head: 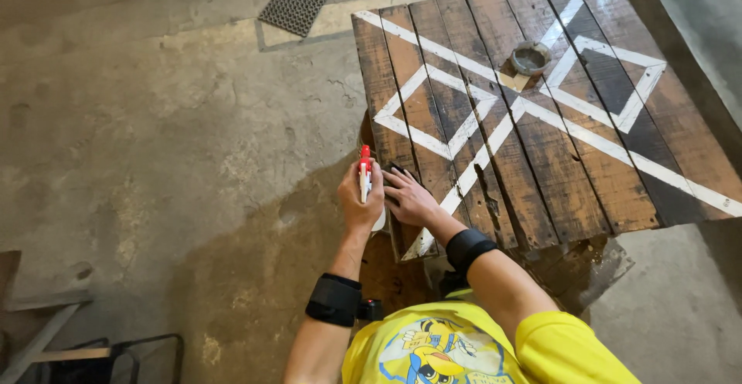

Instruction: The person sprays a liquid from a bottle onto a small wooden stool and wipes it with a green cloth. They then move to a larger wooden table with white geometric patterns and repeatedly spray and wipe its surface.

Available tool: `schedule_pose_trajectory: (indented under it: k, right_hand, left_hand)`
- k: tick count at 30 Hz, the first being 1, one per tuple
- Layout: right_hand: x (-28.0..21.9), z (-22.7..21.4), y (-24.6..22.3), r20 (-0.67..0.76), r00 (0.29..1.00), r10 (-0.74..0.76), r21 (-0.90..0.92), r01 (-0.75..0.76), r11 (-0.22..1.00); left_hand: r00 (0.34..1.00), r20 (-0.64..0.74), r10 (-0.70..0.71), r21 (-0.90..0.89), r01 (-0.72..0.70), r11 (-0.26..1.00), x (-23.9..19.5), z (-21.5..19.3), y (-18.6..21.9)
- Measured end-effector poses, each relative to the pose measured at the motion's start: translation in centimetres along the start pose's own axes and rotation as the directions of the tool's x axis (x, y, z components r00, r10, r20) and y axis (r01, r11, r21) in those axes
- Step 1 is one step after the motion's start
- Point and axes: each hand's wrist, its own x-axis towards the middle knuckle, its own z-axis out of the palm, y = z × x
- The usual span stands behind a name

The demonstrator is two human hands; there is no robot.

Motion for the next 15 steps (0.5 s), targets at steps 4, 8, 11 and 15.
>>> schedule_pose_trajectory:
  k: [4,8,11,15]
  right_hand:
    - [-0.7,-2.7,-1.3,0.030,0.994,0.103,-0.047,-0.101,0.994]
    - [-1.5,-3.0,1.0,0.011,0.955,0.296,-0.145,-0.291,0.946]
    - [-3.0,-2.5,5.2,-0.021,0.909,0.416,-0.167,-0.413,0.895]
    - [-5.9,-2.8,9.1,-0.124,0.855,0.504,-0.157,-0.519,0.840]
  left_hand:
    - [1.000,-0.003,-0.025,-0.004,0.025,1.000,-0.3,0.0,0.1]
    - [1.000,0.012,-0.011,0.008,0.011,1.000,-0.3,0.2,1.4]
    - [0.999,0.041,0.006,-0.014,-0.006,1.000,-0.5,0.5,1.7]
    - [0.998,0.056,-0.003,-0.044,0.005,0.999,-1.1,1.5,1.9]
